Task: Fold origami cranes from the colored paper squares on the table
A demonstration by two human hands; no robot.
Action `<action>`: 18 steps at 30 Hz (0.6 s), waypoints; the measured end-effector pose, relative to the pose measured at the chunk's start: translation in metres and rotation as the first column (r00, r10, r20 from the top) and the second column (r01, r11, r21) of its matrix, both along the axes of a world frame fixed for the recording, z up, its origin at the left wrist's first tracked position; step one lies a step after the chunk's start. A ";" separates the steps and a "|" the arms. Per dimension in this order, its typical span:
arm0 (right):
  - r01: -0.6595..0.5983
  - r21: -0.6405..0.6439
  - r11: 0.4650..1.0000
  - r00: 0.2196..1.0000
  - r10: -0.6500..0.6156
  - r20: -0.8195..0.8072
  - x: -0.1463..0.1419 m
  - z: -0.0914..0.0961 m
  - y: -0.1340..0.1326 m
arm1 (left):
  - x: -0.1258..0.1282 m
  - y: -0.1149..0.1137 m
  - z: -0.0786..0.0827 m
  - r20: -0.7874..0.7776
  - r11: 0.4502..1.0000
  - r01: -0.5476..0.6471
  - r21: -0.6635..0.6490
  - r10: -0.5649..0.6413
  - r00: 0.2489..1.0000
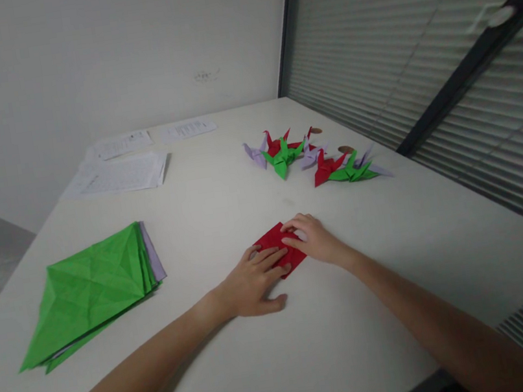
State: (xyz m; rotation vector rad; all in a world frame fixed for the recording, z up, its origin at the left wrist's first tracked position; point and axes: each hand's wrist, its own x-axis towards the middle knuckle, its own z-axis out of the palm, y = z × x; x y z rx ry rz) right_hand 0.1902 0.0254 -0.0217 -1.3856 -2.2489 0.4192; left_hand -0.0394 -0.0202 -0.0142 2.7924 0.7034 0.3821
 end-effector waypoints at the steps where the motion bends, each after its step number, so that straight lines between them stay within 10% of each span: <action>1: -0.012 -0.005 1.000 1.000 0.012 0.010 0.004 0.002 0.000 | 0.000 0.000 0.000 -0.003 1.000 0.000 0.002 0.000 1.000; 14: 0.270 0.090 0.959 0.958 -0.277 0.068 0.024 -0.011 0.015 | 0.000 -0.001 0.000 0.014 1.000 0.001 0.000 -0.001 1.000; 18: 0.034 0.146 0.989 0.996 -0.022 -0.082 0.023 -0.003 0.013 | 0.000 -0.001 -0.001 0.033 1.000 -0.005 0.009 0.005 0.999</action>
